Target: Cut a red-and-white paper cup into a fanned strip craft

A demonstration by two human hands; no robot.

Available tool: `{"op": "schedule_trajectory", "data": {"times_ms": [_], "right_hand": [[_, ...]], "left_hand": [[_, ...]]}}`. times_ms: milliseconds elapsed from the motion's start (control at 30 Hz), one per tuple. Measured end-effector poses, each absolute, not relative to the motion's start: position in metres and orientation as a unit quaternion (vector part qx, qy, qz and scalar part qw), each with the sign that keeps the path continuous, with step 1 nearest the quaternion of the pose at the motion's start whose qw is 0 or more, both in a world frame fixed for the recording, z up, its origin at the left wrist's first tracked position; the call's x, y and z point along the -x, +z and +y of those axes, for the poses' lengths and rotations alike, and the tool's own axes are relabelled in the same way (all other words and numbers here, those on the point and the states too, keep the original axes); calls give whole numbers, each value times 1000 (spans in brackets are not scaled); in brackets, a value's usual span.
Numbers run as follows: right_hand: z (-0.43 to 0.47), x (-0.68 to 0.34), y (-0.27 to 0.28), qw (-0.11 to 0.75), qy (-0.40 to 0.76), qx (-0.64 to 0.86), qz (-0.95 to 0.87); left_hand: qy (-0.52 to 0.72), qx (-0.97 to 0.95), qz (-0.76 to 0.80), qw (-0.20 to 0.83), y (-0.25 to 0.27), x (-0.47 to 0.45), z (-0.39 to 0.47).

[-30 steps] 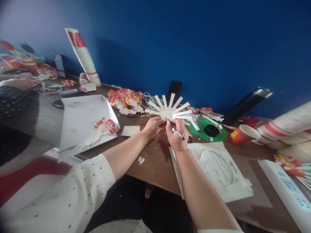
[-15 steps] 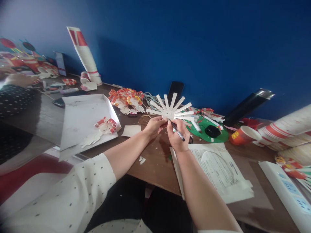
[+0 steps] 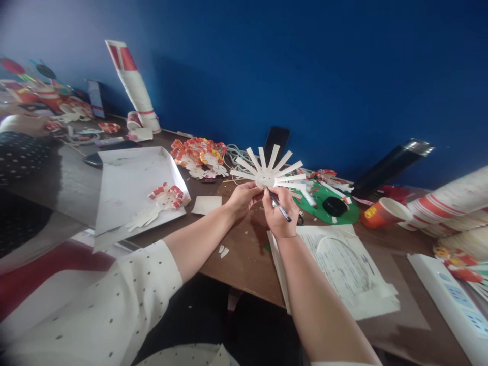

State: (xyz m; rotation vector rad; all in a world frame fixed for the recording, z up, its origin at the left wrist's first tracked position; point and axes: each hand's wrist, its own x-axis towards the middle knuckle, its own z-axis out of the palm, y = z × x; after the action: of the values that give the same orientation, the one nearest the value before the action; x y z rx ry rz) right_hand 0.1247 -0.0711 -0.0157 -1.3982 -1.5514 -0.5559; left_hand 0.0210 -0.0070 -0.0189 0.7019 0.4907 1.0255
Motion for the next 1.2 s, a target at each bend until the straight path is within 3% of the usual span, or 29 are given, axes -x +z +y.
{"op": "schedule_trajectory", "data": {"times_ms": [1200], "right_hand": [[-71,-126,-16,466,-216,571,-640]], "left_hand": [[475,-343,229,777,-21,-22,-6]]}}
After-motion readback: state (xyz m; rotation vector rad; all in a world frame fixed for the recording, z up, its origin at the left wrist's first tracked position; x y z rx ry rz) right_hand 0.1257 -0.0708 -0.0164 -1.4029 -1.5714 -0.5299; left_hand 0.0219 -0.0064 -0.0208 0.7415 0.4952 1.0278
